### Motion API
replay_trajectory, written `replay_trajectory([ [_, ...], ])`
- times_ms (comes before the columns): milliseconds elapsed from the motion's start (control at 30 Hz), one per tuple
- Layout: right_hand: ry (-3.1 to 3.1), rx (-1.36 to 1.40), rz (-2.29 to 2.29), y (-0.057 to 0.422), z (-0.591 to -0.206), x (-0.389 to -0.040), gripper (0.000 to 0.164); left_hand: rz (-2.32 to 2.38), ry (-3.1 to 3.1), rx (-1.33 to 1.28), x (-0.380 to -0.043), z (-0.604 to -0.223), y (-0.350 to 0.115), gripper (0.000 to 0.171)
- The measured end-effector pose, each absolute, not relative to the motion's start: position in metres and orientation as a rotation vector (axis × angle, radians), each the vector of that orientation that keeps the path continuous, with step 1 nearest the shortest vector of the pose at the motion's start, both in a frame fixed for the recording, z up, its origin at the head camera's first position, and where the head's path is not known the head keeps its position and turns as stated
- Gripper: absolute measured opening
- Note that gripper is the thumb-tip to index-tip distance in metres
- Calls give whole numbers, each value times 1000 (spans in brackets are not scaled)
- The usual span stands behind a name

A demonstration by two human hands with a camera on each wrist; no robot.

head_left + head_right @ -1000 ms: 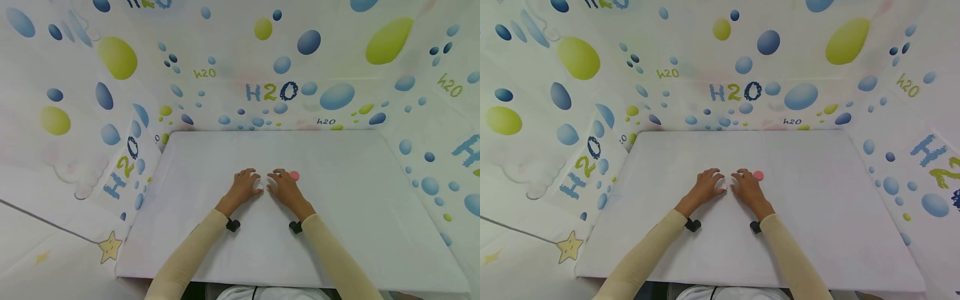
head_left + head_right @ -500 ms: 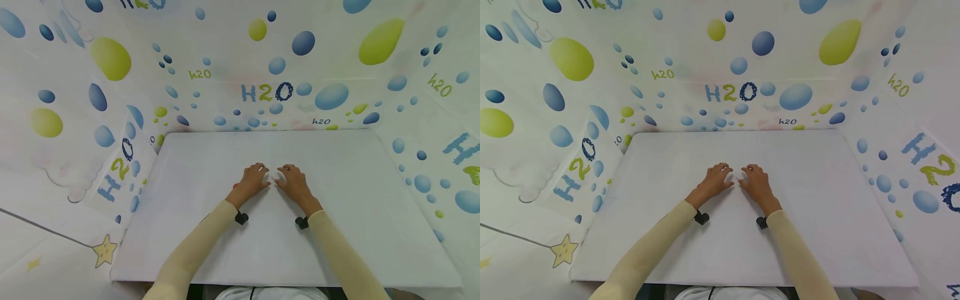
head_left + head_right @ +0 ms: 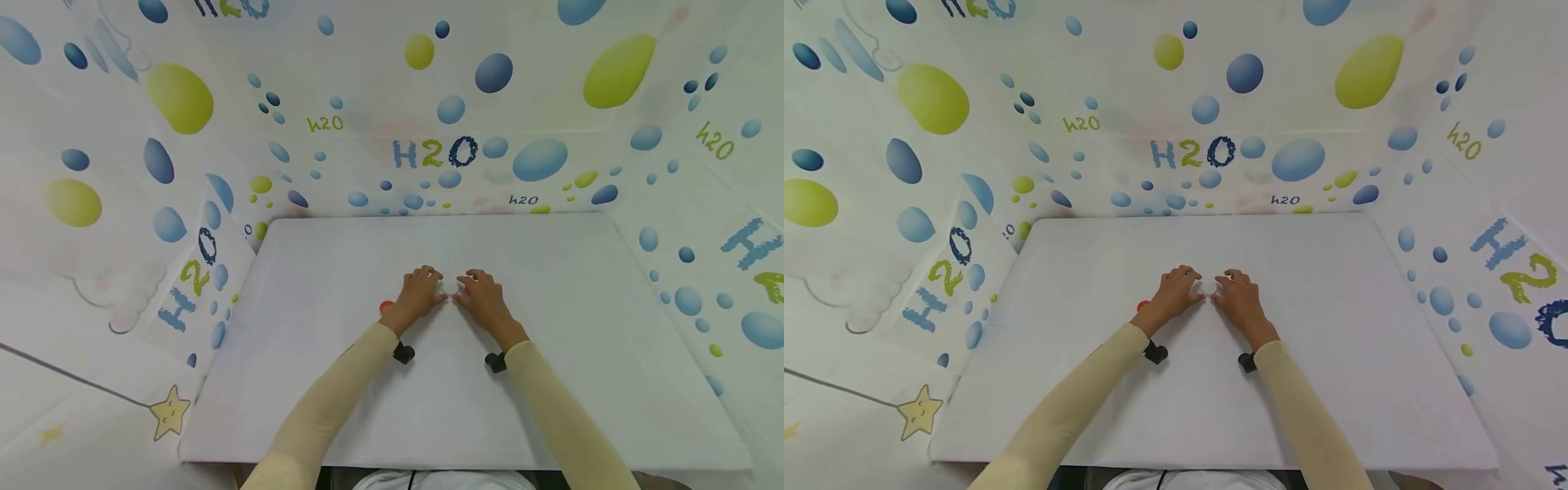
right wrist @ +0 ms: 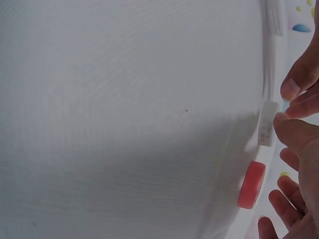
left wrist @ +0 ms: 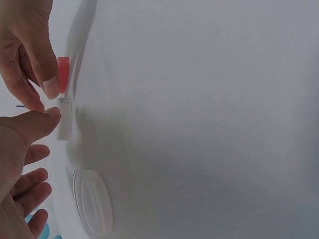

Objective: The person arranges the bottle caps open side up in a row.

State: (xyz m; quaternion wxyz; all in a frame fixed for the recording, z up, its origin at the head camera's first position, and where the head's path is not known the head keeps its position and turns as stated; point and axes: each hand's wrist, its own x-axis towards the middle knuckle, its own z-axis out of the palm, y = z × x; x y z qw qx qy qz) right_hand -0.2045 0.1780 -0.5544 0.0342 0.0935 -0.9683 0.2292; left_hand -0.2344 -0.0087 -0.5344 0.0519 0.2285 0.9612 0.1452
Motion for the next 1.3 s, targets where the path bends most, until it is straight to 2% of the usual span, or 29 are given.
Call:
replay_trajectory([
  [633,-2999,301,696,173,-554,-204,46,407,2912,673,-239,-538,-1,48],
  [967,-3009,302,630,172,-561,-208,43,334,2965,712,-240,-540,-1,39],
  [1300,-3018,270,601,172,-564,-210,42,328,2969,732,-241,-543,-3,38],
])
